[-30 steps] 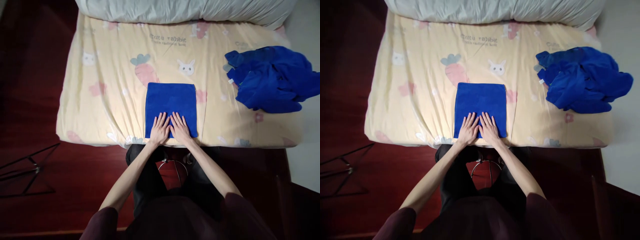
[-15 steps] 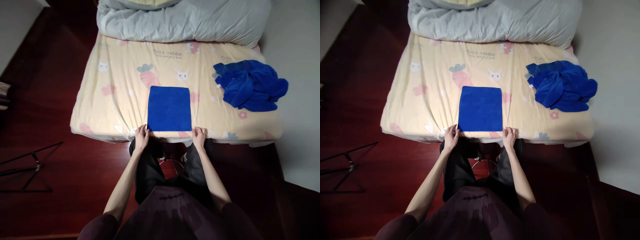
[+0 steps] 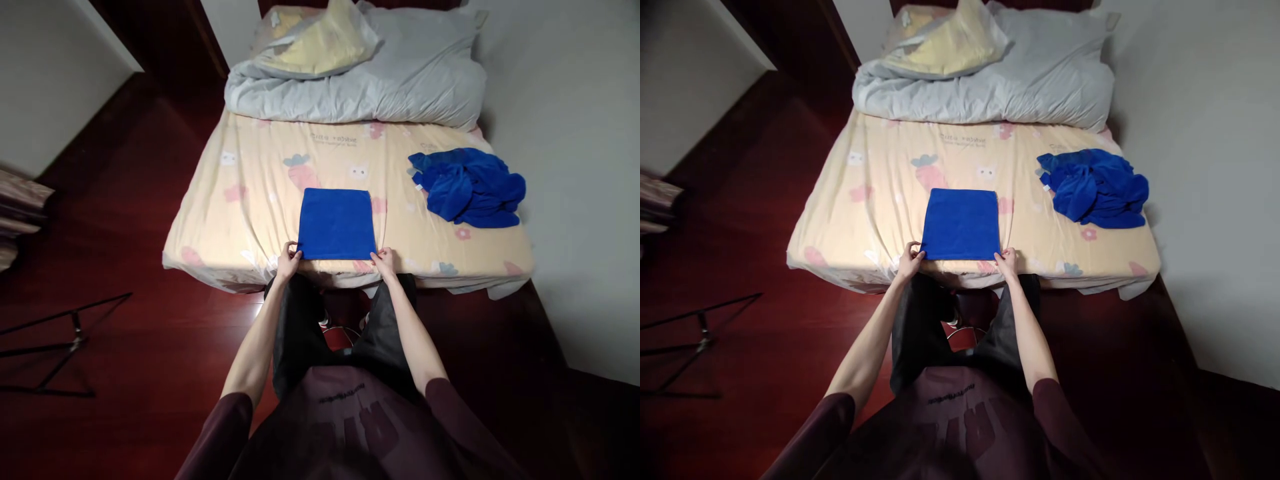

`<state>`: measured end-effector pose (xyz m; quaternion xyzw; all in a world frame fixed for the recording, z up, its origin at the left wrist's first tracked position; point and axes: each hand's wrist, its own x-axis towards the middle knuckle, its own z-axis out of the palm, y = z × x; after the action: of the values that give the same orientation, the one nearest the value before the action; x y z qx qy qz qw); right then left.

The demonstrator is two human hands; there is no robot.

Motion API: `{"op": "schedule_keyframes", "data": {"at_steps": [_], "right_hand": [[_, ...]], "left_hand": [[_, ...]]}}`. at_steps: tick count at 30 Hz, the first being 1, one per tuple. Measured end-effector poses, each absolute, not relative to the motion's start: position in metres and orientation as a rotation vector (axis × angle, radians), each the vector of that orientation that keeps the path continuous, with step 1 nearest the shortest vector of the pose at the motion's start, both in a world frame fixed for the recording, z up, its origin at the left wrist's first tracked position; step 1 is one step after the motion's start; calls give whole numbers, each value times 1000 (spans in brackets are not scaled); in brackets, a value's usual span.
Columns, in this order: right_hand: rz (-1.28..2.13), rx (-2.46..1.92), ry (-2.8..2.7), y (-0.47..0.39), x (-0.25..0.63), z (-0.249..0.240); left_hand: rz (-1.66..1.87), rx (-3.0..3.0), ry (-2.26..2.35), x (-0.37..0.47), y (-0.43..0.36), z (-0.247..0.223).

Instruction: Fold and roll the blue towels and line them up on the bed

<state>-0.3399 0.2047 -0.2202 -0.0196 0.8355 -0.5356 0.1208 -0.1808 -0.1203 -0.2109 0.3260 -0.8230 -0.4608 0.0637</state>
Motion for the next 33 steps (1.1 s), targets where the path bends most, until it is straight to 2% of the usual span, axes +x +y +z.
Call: {"op": "schedule_keyframes", "data": {"at_steps": [6,10,16,23,26,33], "right_hand": [[-1663,-237,2295,230,-317,-220],[-1581,-279,2232,234,-315,-224],[-1419,-378,2674,225,-326,-224],[-1463,-825,2540,220,-337,-230],[-1525,-749,2458,219,-339,-234],[-1619,-399,2395,214,-341,-233]], "left_hand": [[-1489,785,-2532,-153,-111,-218],[-1414,660,-2590,-146,-110,-225],[-1202,589,-2571,-158,-118,-230],[-1298,242,-2602,-173,-136,-229],[-1446,175,-2632,-174,-138,-232],[-1522,537,-2528,-174,-133,-237]]}}
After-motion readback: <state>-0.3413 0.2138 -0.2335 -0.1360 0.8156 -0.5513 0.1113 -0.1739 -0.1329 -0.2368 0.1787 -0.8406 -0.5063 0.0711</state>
